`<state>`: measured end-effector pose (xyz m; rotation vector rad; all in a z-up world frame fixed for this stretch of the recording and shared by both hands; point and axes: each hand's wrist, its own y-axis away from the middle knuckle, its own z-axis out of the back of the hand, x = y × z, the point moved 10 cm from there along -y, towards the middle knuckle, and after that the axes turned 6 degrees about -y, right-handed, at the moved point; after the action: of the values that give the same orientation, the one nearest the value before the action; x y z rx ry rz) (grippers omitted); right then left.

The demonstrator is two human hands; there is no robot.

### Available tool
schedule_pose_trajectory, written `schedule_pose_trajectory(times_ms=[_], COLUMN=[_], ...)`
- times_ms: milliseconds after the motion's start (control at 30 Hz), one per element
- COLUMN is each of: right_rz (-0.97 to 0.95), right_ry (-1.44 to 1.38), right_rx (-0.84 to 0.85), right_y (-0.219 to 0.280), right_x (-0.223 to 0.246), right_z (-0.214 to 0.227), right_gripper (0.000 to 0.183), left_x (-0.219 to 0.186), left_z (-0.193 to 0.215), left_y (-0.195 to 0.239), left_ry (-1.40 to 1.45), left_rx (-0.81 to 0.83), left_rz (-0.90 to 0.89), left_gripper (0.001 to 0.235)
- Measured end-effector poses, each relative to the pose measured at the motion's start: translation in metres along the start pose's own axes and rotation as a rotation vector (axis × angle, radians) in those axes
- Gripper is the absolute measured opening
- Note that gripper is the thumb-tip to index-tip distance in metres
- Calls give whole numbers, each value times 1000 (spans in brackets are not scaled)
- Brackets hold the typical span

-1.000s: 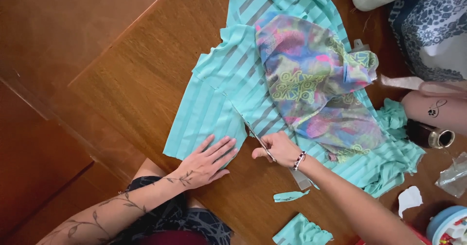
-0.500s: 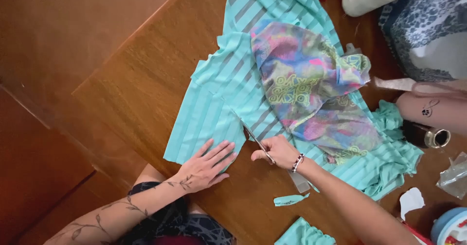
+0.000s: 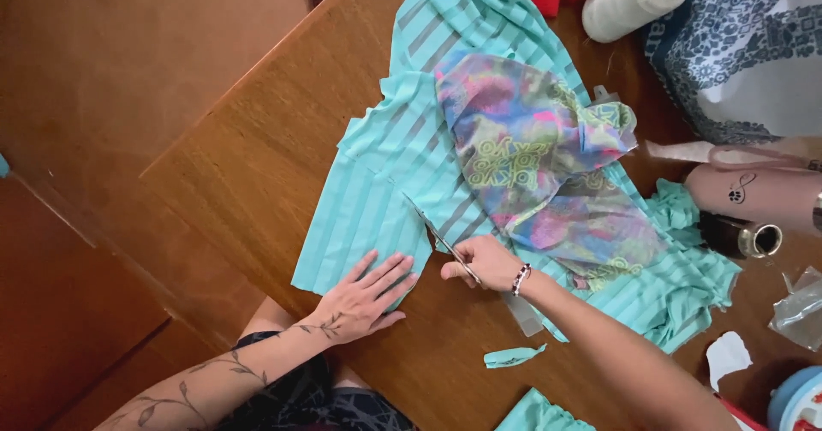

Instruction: Cutting various pieces of fabric into strips and shapes using scissors on a wooden table.

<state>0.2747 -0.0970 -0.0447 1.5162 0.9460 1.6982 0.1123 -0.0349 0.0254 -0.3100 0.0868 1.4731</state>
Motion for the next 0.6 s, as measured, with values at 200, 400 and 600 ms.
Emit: schedule_pose_trajectory(times_ms=[200,400,600], right_rz=[15,57,26], right_ry=[-66,-11,99], right_rx=[32,23,-25], right_y=[-2,-8,-4], right_x=[12,11,20], right_z=[-1,0,1], right_gripper=[57,60,55], left_x=[1,3,2], left_z=[3,-1,5], left_y=[0,1,1], left_ry=[28,47,44], left_rx=[-2,-17,-20], left_rz=[7,14,17], left_gripper=[67,67,69])
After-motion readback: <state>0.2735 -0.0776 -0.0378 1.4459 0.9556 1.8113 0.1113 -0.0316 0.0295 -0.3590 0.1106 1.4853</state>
